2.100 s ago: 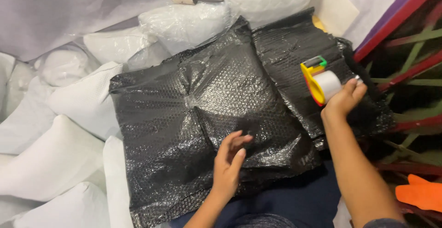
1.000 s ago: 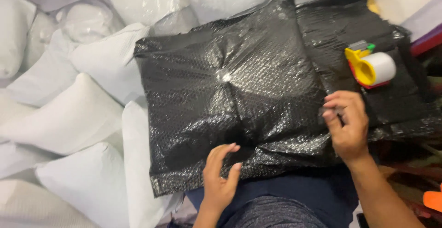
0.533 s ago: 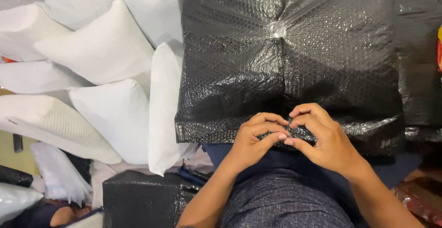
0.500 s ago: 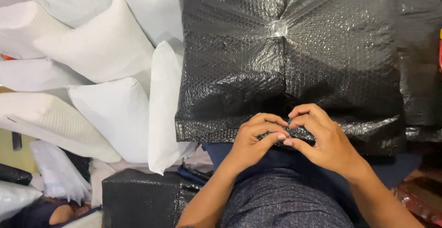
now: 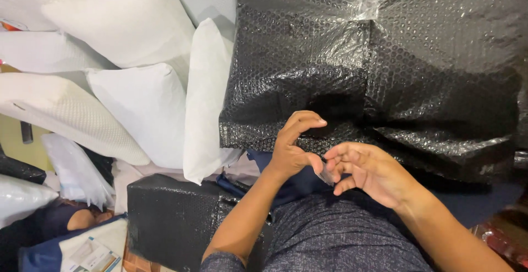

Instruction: Wrapping a blue bag in black bubble wrap and securing it with tape.

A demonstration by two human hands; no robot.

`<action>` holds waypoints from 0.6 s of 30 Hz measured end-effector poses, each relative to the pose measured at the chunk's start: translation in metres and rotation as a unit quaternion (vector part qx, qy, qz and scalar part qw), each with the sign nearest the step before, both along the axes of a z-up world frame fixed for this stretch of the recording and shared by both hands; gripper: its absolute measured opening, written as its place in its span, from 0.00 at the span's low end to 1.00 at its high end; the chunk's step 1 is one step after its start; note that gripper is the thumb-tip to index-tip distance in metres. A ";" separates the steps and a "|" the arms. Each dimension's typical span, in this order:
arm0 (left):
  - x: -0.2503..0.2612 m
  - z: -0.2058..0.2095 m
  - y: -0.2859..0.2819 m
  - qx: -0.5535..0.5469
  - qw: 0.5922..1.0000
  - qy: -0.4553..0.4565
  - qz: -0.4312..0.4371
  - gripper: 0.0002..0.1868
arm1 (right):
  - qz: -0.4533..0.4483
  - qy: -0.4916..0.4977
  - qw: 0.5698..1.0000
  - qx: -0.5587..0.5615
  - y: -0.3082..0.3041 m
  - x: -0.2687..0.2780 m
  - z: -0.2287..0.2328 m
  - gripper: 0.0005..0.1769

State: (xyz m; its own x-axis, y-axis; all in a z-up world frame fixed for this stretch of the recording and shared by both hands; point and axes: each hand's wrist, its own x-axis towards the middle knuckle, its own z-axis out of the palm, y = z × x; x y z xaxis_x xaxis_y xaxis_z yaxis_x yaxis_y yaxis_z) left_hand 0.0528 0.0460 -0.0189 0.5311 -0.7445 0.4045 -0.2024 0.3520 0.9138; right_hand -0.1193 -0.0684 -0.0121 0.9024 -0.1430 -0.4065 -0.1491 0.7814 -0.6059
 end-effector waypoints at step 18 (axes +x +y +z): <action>-0.005 0.006 0.040 0.170 0.982 0.037 -0.072 0.24 | -0.151 0.115 0.806 -0.560 0.004 -0.012 -0.005 0.02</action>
